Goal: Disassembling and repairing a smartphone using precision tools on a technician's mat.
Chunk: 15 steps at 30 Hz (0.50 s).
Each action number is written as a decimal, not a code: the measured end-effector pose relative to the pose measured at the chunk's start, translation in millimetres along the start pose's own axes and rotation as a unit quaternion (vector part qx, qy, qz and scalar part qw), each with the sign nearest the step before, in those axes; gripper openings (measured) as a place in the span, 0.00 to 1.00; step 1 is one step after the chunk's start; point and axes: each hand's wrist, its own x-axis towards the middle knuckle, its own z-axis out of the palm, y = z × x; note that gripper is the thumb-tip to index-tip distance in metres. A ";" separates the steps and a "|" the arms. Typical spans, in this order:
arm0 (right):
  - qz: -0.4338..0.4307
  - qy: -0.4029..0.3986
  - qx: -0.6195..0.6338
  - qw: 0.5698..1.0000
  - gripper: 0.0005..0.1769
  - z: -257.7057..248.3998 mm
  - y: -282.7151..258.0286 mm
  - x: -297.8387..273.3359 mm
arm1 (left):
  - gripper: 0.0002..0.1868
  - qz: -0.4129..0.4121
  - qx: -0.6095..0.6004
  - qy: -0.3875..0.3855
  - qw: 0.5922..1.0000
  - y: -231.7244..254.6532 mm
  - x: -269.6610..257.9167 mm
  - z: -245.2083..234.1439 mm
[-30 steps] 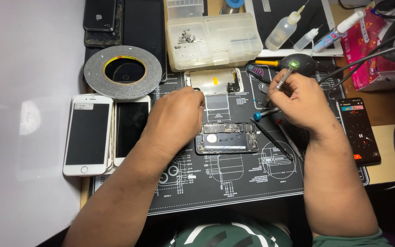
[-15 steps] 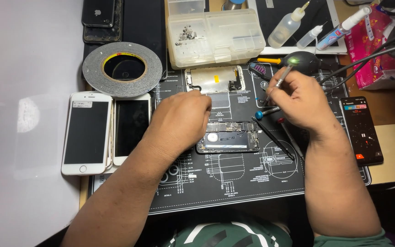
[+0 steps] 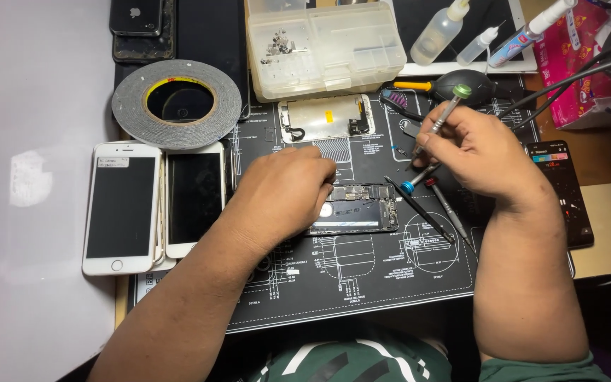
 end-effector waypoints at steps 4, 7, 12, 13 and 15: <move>-0.012 -0.002 -0.033 0.999 0.04 2.2 -0.8 1.5 | 0.08 0.001 0.007 0.003 1.000 1.0 -0.3 -1.5; -0.036 -0.013 -0.029 0.999 0.04 4.7 -0.8 2.2 | 0.08 -0.011 0.007 -0.017 1.000 2.3 -0.3 -3.9; -0.071 -0.012 0.061 0.996 0.04 6.5 -3.5 -1.4 | 0.08 0.004 0.007 0.012 1.000 -1.1 1.1 1.8; -0.071 -0.012 0.061 0.996 0.04 6.6 -2.1 -1.5 | 0.08 0.003 0.007 0.012 1.000 0.2 0.6 -0.5; -0.093 -0.013 0.081 0.992 0.04 6.8 0.9 -1.7 | 0.08 -0.010 0.002 -0.011 1.000 2.8 0.0 -5.2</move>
